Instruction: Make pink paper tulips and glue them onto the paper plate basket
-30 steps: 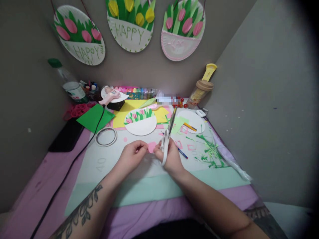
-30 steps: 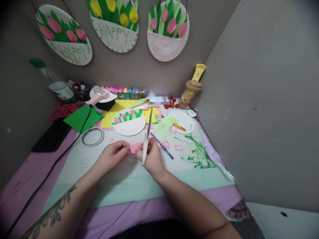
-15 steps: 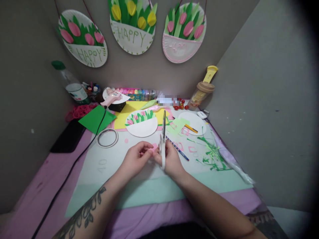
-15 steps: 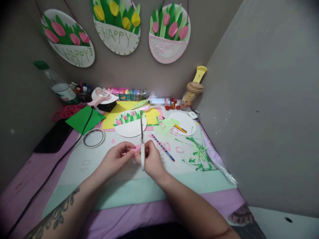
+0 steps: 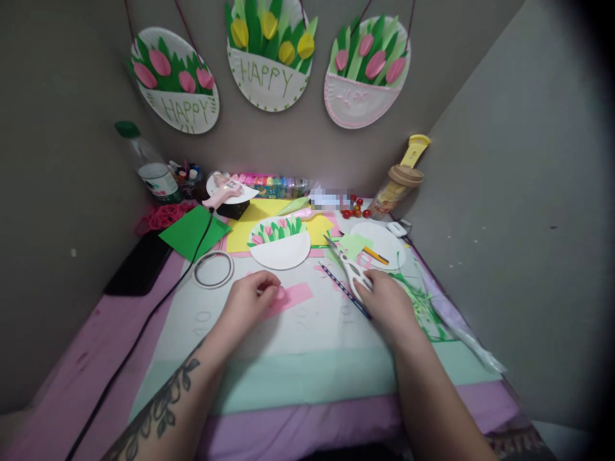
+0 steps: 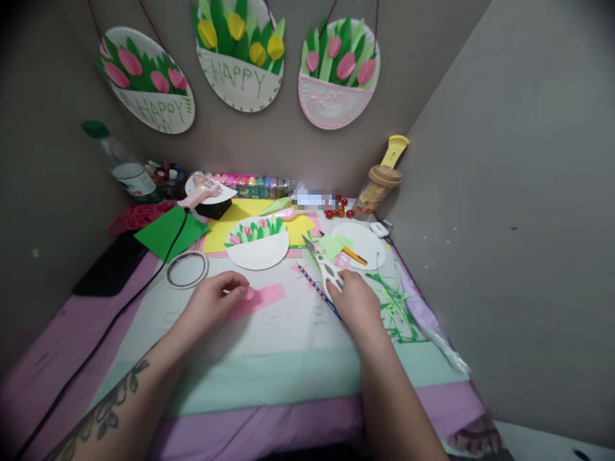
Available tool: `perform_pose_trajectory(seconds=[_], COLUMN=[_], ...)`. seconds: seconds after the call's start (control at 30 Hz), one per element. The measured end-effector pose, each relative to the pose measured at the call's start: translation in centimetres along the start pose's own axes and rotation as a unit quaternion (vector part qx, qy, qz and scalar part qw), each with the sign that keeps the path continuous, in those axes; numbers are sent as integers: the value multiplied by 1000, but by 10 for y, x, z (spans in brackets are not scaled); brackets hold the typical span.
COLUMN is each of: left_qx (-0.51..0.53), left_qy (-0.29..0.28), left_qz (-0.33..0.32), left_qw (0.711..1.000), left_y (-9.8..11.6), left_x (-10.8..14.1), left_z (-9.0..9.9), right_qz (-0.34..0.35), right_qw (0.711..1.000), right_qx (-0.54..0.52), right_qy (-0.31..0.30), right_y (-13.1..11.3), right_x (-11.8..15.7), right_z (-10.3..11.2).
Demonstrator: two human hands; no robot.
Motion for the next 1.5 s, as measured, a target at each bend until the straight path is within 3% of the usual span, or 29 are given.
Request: perform_pose_trajectory(seconds=[0.2, 0.27, 0.33, 0.4, 0.47, 0.5, 0.67, 0.77, 0.83, 0.93, 1.03, 1.2, 1.4, 1.5], left_qx=[41, 73, 85, 89, 89, 84, 43, -28, -158, -365, -426, -409, -322, -233], left_qy=[-54, -88, -99, -74, -38, -24, 35, 71, 94, 82, 62, 50, 77, 82], left_qz=[8, -6, -20, -21, -15, -11, -8, -8, 17, 84, 97, 111, 63, 62], left_qw=[998, 993, 991, 993, 995, 996, 998, 997, 983, 924, 897, 904, 942, 967], left_y=[-8, -6, -4, -5, -6, -7, -13, -18, -22, -30, -32, -38, -37, -43], left_x=[6, 10, 13, 12, 9, 6, -4, -7, -8, -8, -11, -14, -14, -17], left_z=[-39, -53, -58, -52, -41, -35, -4, 19, 33, 39, 31, 24, 29, 31], right_qz=[-15, -11, 36, 135, 232, 247, 250, 220, 189, 144, 125, 164, 168, 193], right_qw=[996, 998, 999, 984, 933, 910, 849, 828, 819, 828, 844, 898, 878, 902], right_qx=[76, 68, 7, -119, -262, -312, -444, -496, -524, -528, -507, -401, -436, -383], right_qy=[-40, -7, 32, 11, -83, -114, -139, -142, -137, -119, -121, -72, -102, -57], right_y=[-6, -11, -27, -60, -102, -119, -173, -182, -181, -174, -170, -171, -180, -186], right_x=[5, 7, 12, 19, 29, 31, 19, 2, -8, -20, -23, -21, -17, -14], right_z=[-1, 8, 16, 12, -4, -11, -33, -45, -53, -66, -77, -74, -79, -74])
Point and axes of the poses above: each hand's wrist, its own x-axis away from the middle knuckle, its own z-axis out of the back of the hand, y = z × x, the point moved 9 cm from there along -x, towards the middle knuckle, and after that the axes turned 2 degrees about -y, right-handed, at the moved point
